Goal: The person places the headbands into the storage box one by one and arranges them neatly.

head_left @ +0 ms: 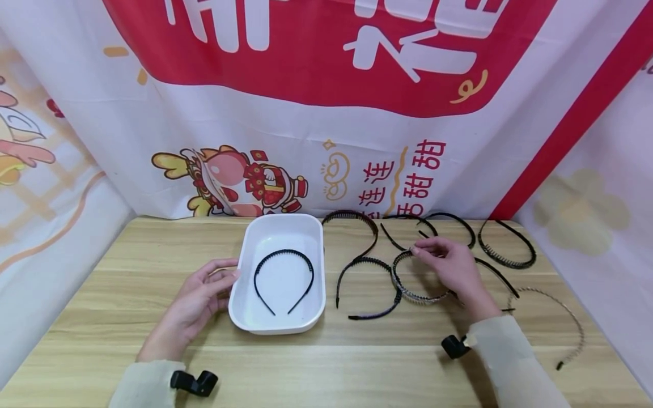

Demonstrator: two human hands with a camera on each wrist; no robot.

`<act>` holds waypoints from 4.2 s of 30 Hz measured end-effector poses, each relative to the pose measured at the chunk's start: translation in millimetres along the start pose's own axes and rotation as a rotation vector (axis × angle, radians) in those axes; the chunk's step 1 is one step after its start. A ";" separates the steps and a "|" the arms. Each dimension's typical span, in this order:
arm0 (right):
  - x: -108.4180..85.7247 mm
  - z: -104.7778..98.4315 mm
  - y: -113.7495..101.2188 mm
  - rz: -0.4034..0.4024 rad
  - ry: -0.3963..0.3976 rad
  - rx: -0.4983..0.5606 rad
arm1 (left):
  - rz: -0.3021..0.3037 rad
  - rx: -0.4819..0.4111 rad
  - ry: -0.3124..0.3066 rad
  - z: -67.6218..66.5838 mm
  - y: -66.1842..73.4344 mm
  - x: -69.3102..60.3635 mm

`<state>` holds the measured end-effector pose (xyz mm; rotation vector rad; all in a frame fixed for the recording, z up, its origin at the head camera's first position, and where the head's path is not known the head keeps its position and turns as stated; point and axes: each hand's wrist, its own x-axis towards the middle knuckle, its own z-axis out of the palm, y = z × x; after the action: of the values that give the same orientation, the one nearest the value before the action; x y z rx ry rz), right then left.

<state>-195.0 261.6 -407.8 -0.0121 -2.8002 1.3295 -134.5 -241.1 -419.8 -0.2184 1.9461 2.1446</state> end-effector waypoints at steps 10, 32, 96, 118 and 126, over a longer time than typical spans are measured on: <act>7.8 -11.1 8.4 -0.020 -0.003 -0.068 | -0.001 -0.002 0.001 0.9 0.5 0.0; 29.1 -12.2 5.3 -0.148 -0.054 -0.284 | -0.005 -0.001 0.007 0.3 -0.8 -0.8; 10.5 -12.0 -18.9 -0.054 -0.067 -0.013 | -0.029 0.015 0.020 0.9 2.8 -2.9; -9.0 7.2 -43.0 0.137 0.107 0.148 | -0.018 0.006 0.017 1.9 0.7 -2.5; -11.6 24.7 -59.1 0.164 0.147 0.228 | -0.025 0.016 0.018 1.6 1.8 -2.7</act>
<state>-183.7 204.8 -378.0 -0.3243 -2.5587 1.6045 -132.3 -239.9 -417.2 -0.2584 1.9587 2.1182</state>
